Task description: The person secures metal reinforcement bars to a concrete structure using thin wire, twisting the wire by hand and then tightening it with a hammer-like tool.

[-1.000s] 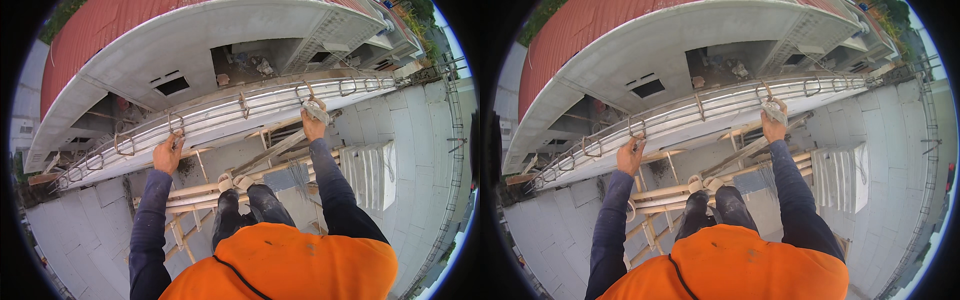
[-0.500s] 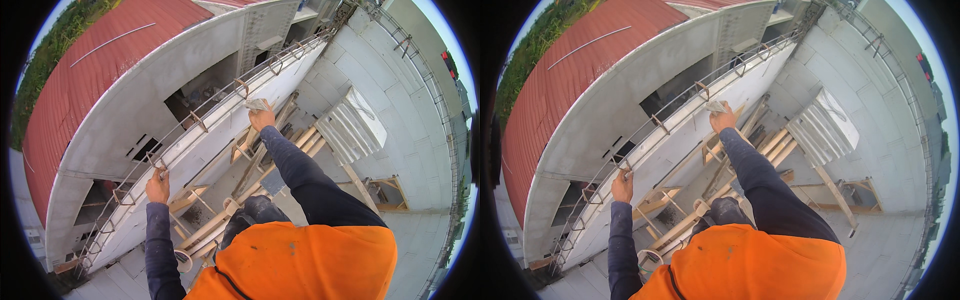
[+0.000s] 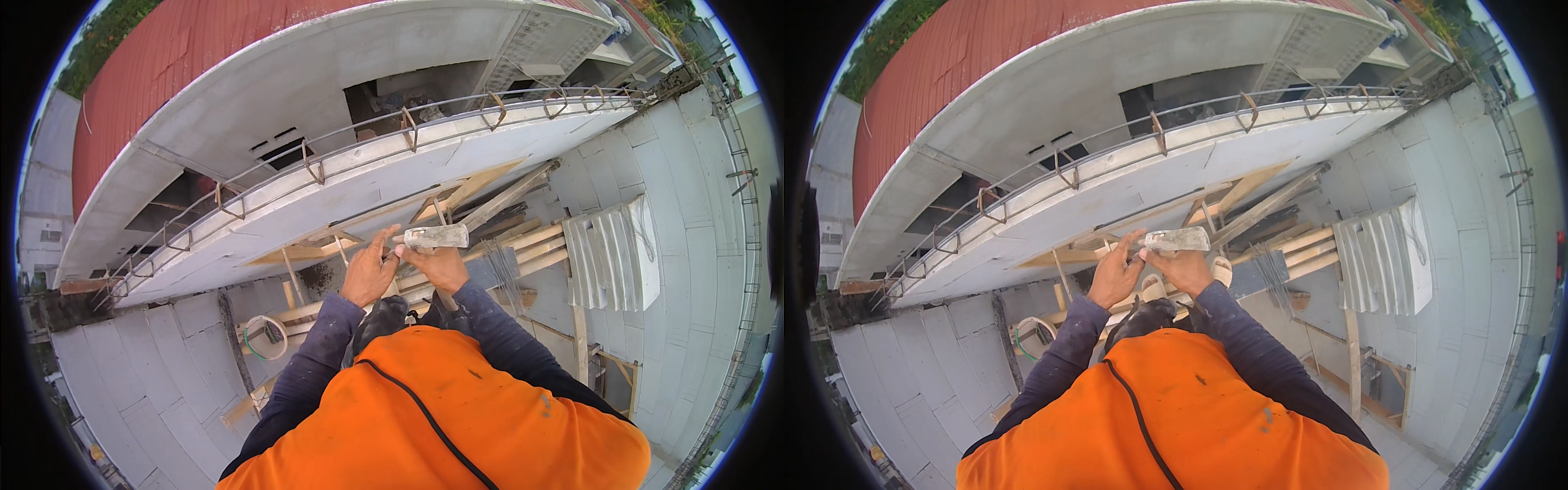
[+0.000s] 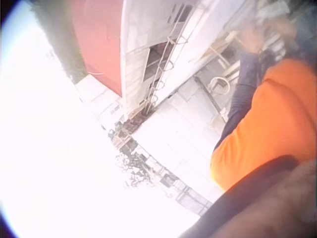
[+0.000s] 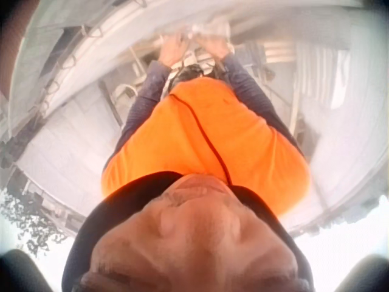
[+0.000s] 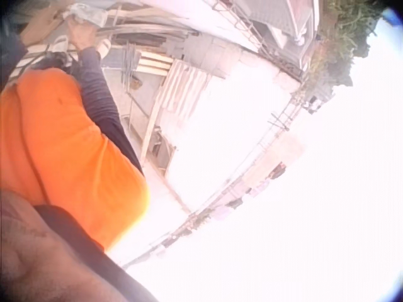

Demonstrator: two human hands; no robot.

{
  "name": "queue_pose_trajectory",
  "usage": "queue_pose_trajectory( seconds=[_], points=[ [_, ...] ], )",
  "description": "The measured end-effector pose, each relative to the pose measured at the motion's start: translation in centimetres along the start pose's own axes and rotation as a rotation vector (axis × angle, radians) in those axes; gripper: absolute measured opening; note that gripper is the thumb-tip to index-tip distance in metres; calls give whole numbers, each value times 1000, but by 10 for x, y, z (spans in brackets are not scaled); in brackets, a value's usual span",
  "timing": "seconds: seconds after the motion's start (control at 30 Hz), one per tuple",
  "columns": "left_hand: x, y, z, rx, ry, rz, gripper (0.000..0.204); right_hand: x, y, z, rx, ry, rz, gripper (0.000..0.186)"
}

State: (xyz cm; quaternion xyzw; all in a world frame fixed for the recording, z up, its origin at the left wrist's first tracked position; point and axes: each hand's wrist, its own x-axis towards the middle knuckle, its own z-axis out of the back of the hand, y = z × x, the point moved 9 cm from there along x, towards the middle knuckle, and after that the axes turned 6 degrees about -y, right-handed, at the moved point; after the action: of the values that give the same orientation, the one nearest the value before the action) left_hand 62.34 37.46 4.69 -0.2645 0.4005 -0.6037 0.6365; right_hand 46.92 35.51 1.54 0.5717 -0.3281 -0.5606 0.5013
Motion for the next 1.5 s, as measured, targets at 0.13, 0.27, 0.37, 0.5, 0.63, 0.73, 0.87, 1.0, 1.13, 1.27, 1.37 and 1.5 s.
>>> queue_pose_trajectory(
  seconds=[0.13,0.27,0.37,0.5,0.63,0.73,0.87,1.0,1.13,1.27,1.37,1.5],
  points=[
    [-4,-12,-16,-155,62,-18,52,-3,14,7,-90,130,37,38],
    [-2,-23,-24,-122,103,-59,52,-10,36,20,-58,212,91,38],
    [4,-25,-33,-215,100,-80,53,-4,34,31,-88,179,41,38],
    [14,-35,-34,-364,161,25,51,10,30,59,36,35,3,35],
    [24,-38,-22,-446,146,86,37,21,45,85,258,-187,10,31],
    [27,-44,-6,-729,-66,64,30,29,50,92,454,-242,-42,30],
    [35,-51,-9,-768,-189,19,32,37,50,86,571,-195,-113,28],
    [35,-56,-16,-826,-270,81,32,42,43,78,592,-157,-161,27],
    [40,-58,-18,-762,-457,-86,28,46,33,74,568,-118,-219,28],
    [67,-52,-14,-883,-537,-16,22,48,28,78,487,-112,-286,31],
    [116,-3,8,-999,-694,4,18,43,23,73,418,-90,-324,34],
    [159,10,29,-750,-780,-115,17,19,5,77,410,-30,-386,40]
  ],
)
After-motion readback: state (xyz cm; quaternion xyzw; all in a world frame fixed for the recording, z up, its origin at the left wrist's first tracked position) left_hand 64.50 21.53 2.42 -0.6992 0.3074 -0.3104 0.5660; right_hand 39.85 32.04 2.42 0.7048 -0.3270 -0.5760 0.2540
